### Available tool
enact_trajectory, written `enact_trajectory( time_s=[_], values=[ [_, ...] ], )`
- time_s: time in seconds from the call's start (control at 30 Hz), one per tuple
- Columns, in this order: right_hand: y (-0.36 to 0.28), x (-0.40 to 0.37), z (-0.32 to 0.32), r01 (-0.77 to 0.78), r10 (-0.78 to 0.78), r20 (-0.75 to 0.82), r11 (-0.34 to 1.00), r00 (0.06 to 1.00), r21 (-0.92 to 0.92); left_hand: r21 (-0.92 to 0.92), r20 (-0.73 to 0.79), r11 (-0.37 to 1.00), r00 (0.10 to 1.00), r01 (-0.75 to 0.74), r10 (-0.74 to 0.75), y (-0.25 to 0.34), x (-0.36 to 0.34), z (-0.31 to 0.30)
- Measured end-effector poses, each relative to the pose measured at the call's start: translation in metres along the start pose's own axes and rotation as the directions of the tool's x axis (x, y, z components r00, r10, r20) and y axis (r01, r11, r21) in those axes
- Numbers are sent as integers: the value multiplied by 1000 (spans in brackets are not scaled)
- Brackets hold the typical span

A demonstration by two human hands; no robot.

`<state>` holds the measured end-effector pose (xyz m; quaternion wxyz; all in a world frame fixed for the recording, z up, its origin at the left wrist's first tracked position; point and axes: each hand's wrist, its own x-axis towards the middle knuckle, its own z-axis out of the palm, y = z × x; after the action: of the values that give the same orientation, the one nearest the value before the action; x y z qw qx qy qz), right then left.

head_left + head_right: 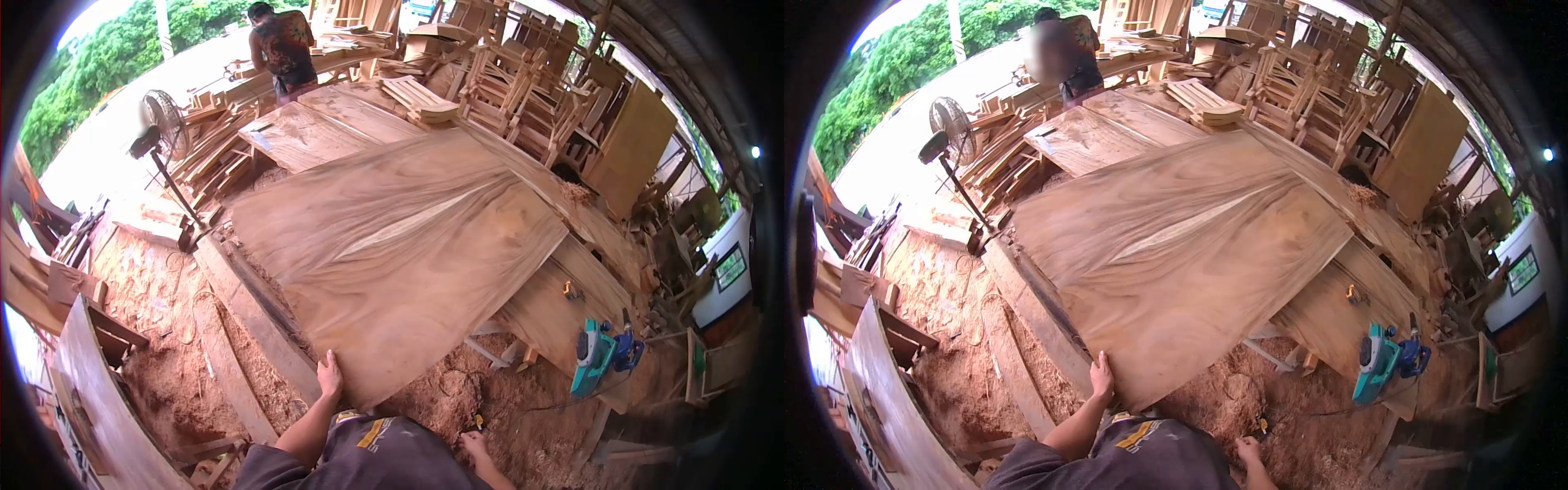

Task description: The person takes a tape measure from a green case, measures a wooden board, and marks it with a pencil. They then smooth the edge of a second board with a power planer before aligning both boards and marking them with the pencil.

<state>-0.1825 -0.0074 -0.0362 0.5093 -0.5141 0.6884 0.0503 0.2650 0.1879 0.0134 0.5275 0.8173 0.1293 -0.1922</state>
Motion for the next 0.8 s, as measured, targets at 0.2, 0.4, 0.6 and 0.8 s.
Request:
enact_trajectory(
  time_s=[0.2, 0.4, 0.6, 0.8],
  values=[
    [14, 47, 13, 210, -210, 3, 975, 978, -68, -103, 87, 995, 996, 15, -5, -11, 12, -4],
    [-24, 2, 3, 172, -173, 28, 984, 984, 43, -369, -183, 906, 972, -207, 147, -32, 67, -32],
    [23, 32, 12, 91, -93, -17, 993, 996, -73, -204, -274, 937, 935, -285, 225, 2, 77, -54],
    [41, 38, 17, 150, -155, -28, 980, 988, -130, -132, -230, 974, 962, -183, 150, 28, 59, -51]
  ],
)
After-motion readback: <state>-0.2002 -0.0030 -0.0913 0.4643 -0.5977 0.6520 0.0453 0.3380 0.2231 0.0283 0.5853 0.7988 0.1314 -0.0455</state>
